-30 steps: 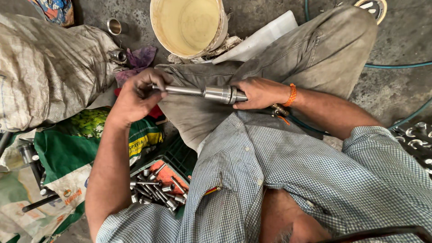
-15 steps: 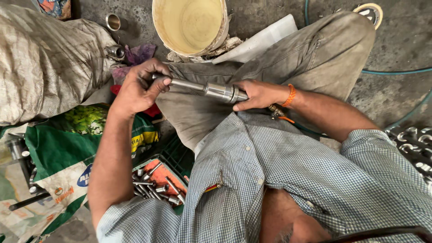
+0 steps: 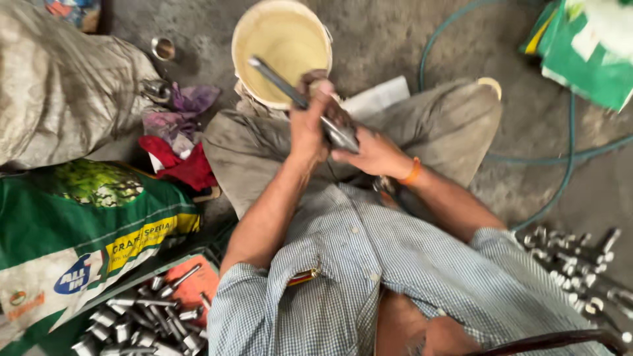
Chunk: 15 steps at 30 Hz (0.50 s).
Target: The person sits on the floor and repeatedly picks up cylindrical metal parts, inserts them into a pneumatic polishing tool, and activates the tool to polish the parts. After polishing, the person removes the part and places it into a green bin. The process is repeated for multiple parts.
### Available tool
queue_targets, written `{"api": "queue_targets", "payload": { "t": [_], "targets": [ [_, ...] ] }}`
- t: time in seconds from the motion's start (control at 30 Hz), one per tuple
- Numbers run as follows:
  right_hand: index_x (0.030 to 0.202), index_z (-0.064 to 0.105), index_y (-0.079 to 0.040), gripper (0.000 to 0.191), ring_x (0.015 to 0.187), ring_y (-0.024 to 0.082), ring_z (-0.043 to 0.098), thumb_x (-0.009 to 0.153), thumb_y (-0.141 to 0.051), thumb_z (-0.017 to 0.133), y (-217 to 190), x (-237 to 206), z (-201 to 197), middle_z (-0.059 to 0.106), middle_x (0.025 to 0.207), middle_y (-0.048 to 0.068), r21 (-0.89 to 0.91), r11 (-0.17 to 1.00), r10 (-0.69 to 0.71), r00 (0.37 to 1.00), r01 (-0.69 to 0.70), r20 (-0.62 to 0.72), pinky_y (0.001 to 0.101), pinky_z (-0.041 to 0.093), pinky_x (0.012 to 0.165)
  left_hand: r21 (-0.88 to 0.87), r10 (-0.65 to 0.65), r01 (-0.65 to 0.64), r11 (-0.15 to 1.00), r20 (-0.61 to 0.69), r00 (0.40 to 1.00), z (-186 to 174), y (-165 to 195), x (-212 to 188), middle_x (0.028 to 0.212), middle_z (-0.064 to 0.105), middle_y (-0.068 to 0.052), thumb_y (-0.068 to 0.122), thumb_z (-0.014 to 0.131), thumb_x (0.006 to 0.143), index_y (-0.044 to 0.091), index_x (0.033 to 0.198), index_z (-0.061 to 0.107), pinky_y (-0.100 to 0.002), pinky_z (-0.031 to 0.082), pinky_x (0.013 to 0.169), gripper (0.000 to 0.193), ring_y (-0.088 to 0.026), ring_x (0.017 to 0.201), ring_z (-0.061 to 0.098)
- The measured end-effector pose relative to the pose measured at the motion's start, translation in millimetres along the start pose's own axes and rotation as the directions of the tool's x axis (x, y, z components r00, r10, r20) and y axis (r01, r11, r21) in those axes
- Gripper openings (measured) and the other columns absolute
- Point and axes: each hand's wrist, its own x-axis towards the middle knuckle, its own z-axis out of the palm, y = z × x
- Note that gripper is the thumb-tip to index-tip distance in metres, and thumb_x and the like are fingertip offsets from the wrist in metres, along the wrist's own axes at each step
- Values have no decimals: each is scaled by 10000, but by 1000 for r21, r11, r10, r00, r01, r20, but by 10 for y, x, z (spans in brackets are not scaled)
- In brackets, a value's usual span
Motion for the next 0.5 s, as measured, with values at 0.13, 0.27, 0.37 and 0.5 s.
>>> {"api": "queue_targets", "payload": {
  "t": [0.13,0.27,0.37,0.5],
  "targets": [
    [1022,569,61,416,564,126,524,996,-282,803,176,-212,-140,581,702,12,799,335,152,866,-499,477,292,421,588,-116,-115,216,970,562,819,-29,92,98,684,457,-9,324,774,993,-9,1425,495,-339,466,660,613,-128,644,515],
    [1120,575,21,406,683,144,549,949,-262,812,119,-201,-208,599,813,37,519,784,336,936,-342,109,276,438,599,78,141,-172,982,304,942,146,34,213,992,678,-68,443,712,998,58,1431,440,-354,559,848,640,-184,897,693],
    [1215,585,8,448,836,138,620,931,-265,797,74,-35,-119,637,967,36,-308,943,30,951,-129,-307,258,482,708,-287,-109,59,956,-163,981,244,-35,282,769,639,-66,483,682,884,26,1281,422,-354,546,559,660,-182,633,626],
    [1075,584,-71,332,631,45,495,882,-234,799,89,-45,-72,544,776,-38,299,855,448,894,-423,-17,214,372,525,65,-56,65,996,-123,991,194,-67,290,767,538,-66,222,821,897,-10,1378,490,-298,442,453,628,-150,527,524]
  ]
}}
